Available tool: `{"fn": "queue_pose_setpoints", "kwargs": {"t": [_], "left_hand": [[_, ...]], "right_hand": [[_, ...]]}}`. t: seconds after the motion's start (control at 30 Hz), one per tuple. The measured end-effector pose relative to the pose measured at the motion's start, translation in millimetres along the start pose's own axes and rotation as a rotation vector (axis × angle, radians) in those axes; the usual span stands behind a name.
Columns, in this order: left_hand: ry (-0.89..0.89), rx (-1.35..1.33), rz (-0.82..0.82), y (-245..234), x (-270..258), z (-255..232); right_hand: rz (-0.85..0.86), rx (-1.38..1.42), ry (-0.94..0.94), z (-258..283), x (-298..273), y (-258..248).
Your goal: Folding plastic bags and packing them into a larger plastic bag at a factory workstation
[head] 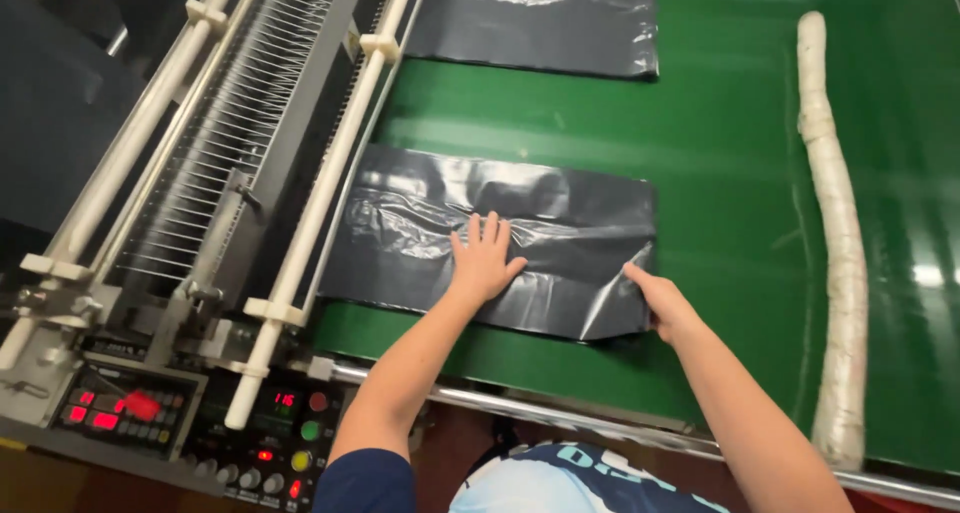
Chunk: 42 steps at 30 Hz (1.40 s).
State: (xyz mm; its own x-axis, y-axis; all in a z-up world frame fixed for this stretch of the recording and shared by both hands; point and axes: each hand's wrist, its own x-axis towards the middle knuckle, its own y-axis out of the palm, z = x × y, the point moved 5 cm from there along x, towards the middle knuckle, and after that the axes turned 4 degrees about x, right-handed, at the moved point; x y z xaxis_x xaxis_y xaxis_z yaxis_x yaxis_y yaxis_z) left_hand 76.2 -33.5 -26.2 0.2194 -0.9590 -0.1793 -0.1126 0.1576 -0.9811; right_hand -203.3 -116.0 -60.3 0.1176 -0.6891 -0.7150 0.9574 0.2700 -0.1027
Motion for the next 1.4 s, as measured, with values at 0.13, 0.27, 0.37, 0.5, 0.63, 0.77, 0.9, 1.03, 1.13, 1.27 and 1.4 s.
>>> {"fn": "queue_pose_setpoints", "kwargs": {"t": [0.13, 0.27, 0.37, 0.5, 0.63, 0.77, 0.9, 1.03, 1.13, 1.27, 1.4], "left_hand": [[0.036, 0.010, 0.000, 29.6, 26.9, 17.9], [0.045, 0.029, -0.237, 53.3, 50.0, 23.8], [0.020, -0.010, -0.312, 35.3, 44.6, 16.0], [-0.023, -0.102, -0.316, 19.8, 34.4, 4.0], [-0.091, -0.166, -0.250, 20.6, 41.8, -24.1], [-0.050, -0.289, -0.263, 30.8, 47.0, -91.6], [-0.002, -0.422, -0.154, 26.6, 50.1, -177.8], [0.005, -0.620, -0.087, 14.9, 44.8, -223.0], [0.005, -0.916, 0.052, 10.2, 51.8, -216.1], [0.013, -1.457, 0.118, 25.2, 66.2, -139.7], [-0.348, -1.692, 0.359, -12.5, 16.4, -25.9]], "right_hand": [[-0.166, -0.383, -0.152, 14.2, 0.8, 3.4], [-0.142, -0.113, -0.086, 31.1, -25.5, 13.9], [-0.063, 0.060, -0.022, 6.0, 18.0, 9.3], [-0.012, 0.082, -0.103, 8.3, 35.1, 6.0], [0.040, 0.137, -0.238, 16.1, 35.5, -22.3], [-0.010, 0.151, -0.408, 20.4, 26.9, -88.9], [-0.099, 0.136, -0.458, 49.9, -26.1, -146.1], [-0.047, 0.152, -0.472, 71.1, -42.4, -164.8], [0.025, 0.104, -0.475, 104.0, -60.6, -133.9], [0.313, -0.054, -0.636, 150.5, -68.6, -35.0], [0.736, -0.119, -0.806, 179.3, -72.4, 96.7]]}}
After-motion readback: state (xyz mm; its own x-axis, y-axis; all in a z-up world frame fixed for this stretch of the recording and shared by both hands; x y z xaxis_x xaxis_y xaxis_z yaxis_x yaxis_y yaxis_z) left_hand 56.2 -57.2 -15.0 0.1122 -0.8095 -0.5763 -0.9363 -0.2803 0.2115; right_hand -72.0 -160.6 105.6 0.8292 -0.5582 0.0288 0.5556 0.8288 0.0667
